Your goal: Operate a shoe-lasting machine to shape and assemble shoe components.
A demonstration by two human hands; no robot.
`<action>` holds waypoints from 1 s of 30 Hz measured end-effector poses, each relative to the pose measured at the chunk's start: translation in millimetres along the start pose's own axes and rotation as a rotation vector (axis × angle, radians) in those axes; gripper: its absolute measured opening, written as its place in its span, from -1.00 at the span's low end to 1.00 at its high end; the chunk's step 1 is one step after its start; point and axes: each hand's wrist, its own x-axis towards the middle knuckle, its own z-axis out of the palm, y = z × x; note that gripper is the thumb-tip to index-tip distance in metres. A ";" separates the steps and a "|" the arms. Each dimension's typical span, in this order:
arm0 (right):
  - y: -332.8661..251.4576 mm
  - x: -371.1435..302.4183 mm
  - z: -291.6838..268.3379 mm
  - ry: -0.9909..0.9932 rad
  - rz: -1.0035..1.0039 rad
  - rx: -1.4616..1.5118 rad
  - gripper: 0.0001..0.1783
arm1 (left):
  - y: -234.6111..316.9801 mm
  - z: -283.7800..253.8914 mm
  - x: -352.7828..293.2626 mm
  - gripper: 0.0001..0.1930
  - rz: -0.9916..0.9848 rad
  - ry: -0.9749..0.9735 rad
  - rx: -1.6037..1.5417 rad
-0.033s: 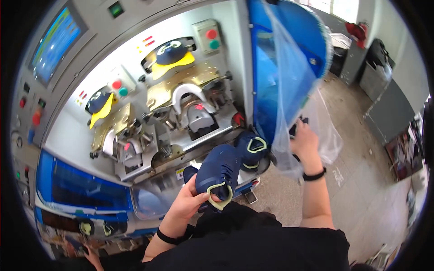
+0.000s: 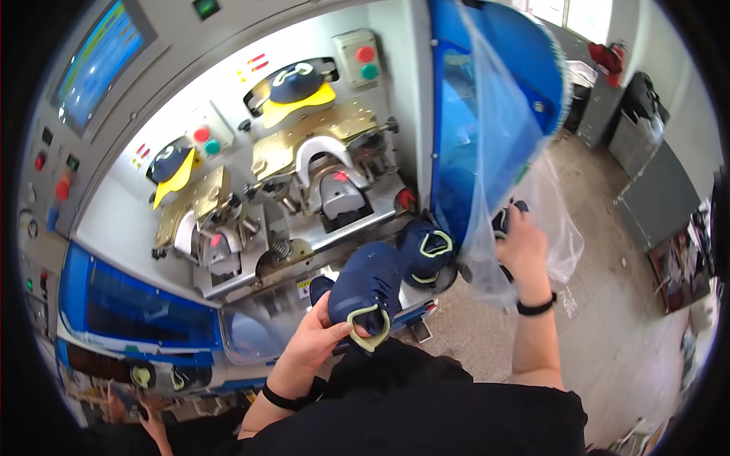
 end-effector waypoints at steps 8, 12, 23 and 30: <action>17.0 -77.6 -136.6 0.818 -0.187 0.586 -0.40 | -16.9 -16.6 -12.2 -0.67 0.107 0.182 0.048; -26.4 -100.6 -120.6 0.787 -0.184 1.088 -0.40 | -12.6 9.3 -2.4 -0.67 0.245 0.173 0.186; -193.0 -87.1 -35.0 -0.785 -0.194 1.546 -0.26 | -1.4 21.8 -9.9 -0.41 0.699 0.151 0.188; -183.6 -70.6 55.2 -0.566 -0.566 1.128 -0.81 | 6.3 -57.4 -75.8 -0.44 0.504 0.652 -0.205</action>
